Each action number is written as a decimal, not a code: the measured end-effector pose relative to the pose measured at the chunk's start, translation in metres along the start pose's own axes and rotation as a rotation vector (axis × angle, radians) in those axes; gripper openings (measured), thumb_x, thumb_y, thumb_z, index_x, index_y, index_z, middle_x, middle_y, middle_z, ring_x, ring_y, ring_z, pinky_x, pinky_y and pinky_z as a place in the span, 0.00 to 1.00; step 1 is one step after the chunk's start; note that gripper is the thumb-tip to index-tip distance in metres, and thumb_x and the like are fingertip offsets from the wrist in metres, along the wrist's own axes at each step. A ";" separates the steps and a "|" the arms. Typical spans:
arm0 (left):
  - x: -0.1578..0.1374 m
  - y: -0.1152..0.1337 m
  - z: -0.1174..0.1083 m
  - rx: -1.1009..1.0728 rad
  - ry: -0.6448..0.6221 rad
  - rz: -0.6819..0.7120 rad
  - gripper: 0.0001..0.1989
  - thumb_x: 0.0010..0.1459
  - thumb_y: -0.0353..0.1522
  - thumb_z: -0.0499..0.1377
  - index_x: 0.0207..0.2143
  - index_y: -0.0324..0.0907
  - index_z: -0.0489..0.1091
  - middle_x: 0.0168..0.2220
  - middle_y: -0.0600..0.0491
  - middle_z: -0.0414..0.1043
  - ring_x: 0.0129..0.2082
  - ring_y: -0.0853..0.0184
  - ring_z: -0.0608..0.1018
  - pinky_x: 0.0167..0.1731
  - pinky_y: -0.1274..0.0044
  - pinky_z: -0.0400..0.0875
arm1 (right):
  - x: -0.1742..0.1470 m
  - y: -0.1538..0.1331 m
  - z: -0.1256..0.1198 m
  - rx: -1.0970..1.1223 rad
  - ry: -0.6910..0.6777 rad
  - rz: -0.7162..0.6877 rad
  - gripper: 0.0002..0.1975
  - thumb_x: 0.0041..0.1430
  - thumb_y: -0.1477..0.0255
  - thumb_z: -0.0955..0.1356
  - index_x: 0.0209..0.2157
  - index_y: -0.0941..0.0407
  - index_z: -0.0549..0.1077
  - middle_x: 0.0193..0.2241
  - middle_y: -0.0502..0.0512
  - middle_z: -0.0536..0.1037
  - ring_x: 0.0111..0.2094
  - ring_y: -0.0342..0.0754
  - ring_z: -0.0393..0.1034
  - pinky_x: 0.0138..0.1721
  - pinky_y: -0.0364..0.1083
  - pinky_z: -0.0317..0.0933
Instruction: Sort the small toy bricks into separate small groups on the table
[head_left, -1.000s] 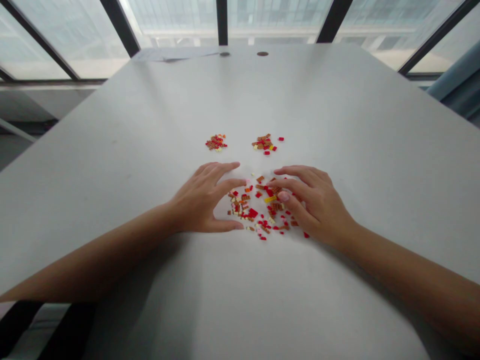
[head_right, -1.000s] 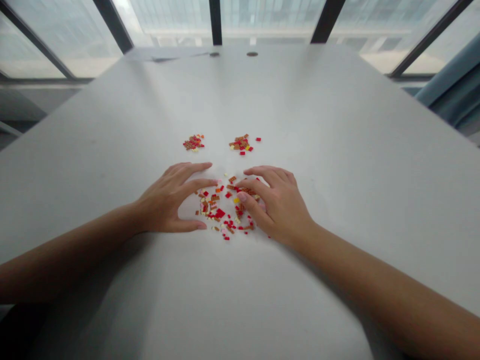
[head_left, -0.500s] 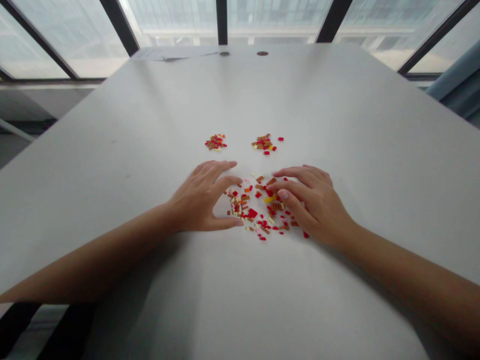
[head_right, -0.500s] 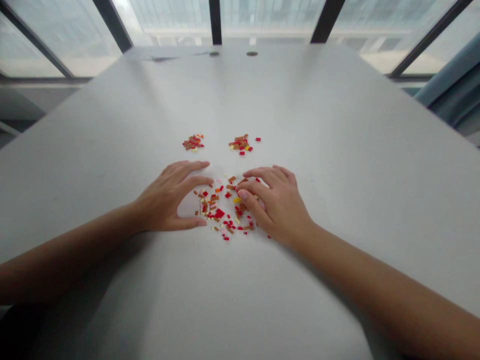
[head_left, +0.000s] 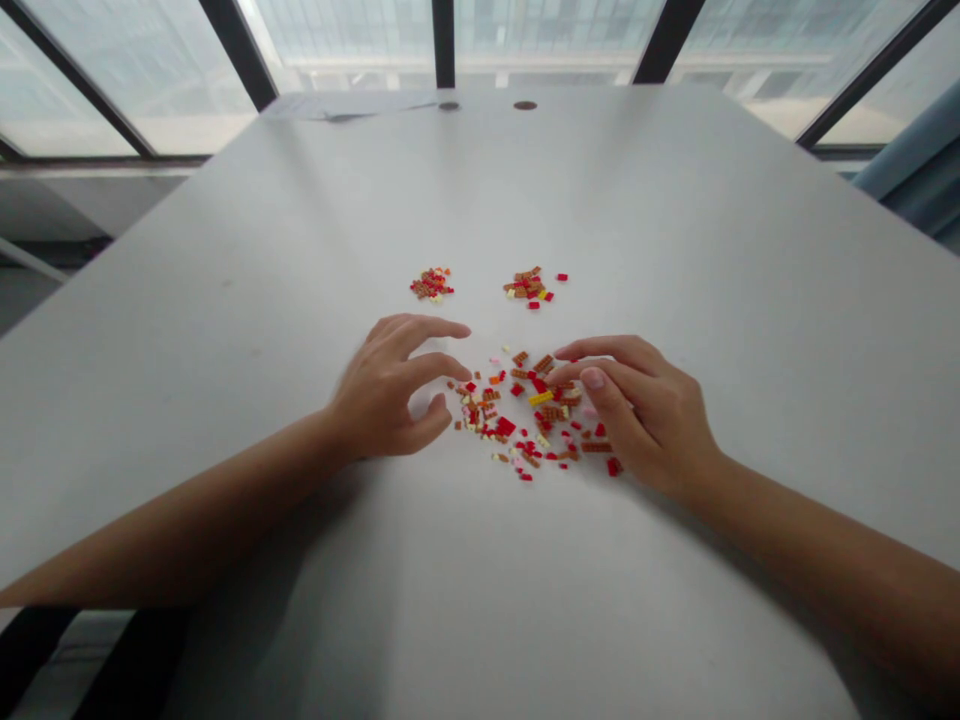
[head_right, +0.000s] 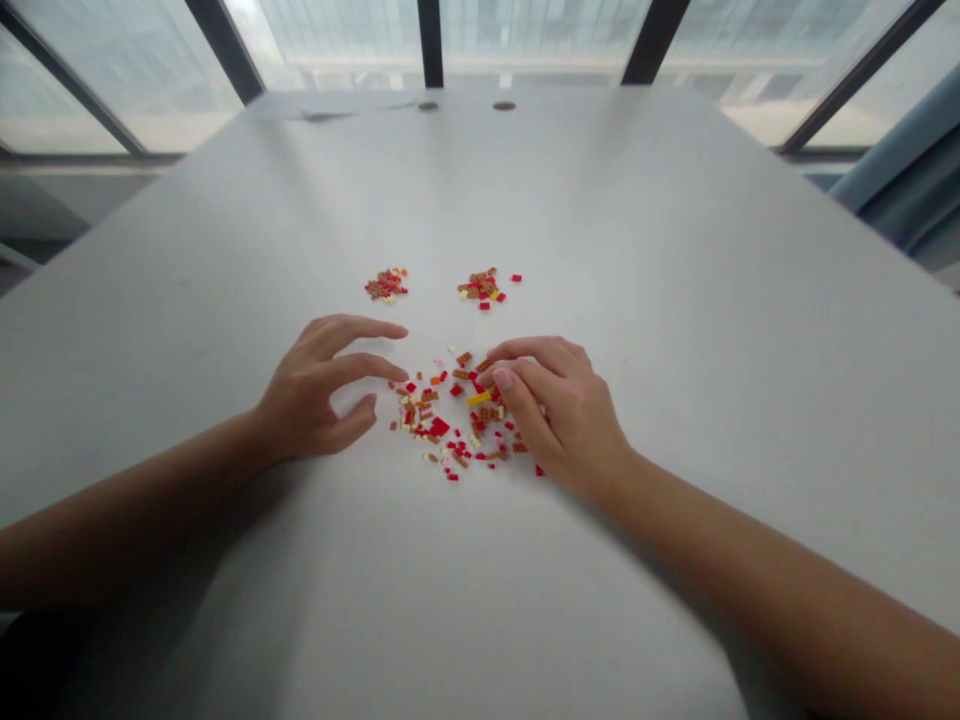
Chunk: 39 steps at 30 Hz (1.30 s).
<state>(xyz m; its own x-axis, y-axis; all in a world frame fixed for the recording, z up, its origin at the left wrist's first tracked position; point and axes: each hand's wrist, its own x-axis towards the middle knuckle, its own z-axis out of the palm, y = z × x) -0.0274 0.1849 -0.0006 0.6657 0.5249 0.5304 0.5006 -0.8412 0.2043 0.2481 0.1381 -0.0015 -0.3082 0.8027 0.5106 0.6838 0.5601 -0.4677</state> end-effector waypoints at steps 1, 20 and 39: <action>0.000 0.000 0.000 -0.010 0.017 -0.011 0.13 0.52 0.26 0.56 0.38 0.45 0.75 0.54 0.46 0.76 0.53 0.58 0.78 0.55 0.62 0.69 | 0.000 0.000 0.000 0.050 -0.006 0.018 0.21 0.73 0.63 0.58 0.37 0.50 0.80 0.43 0.57 0.82 0.45 0.52 0.77 0.49 0.55 0.69; 0.002 -0.002 0.001 -0.030 -0.053 0.277 0.18 0.54 0.27 0.57 0.47 0.45 0.74 0.57 0.41 0.72 0.52 0.56 0.77 0.53 0.60 0.71 | 0.004 -0.005 0.000 0.210 0.269 0.002 0.15 0.70 0.68 0.64 0.30 0.49 0.79 0.30 0.52 0.82 0.31 0.46 0.76 0.34 0.48 0.70; 0.001 0.001 0.003 0.002 -0.109 0.246 0.17 0.58 0.29 0.57 0.51 0.42 0.70 0.58 0.38 0.70 0.55 0.54 0.76 0.54 0.61 0.71 | 0.002 0.007 0.001 -0.062 0.120 -0.108 0.11 0.70 0.67 0.65 0.36 0.51 0.78 0.35 0.54 0.84 0.37 0.49 0.79 0.41 0.51 0.69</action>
<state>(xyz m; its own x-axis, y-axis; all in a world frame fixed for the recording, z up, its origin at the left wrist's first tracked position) -0.0244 0.1852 -0.0020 0.8228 0.3160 0.4724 0.3179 -0.9449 0.0785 0.2516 0.1444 -0.0046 -0.3040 0.7062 0.6395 0.6915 0.6253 -0.3618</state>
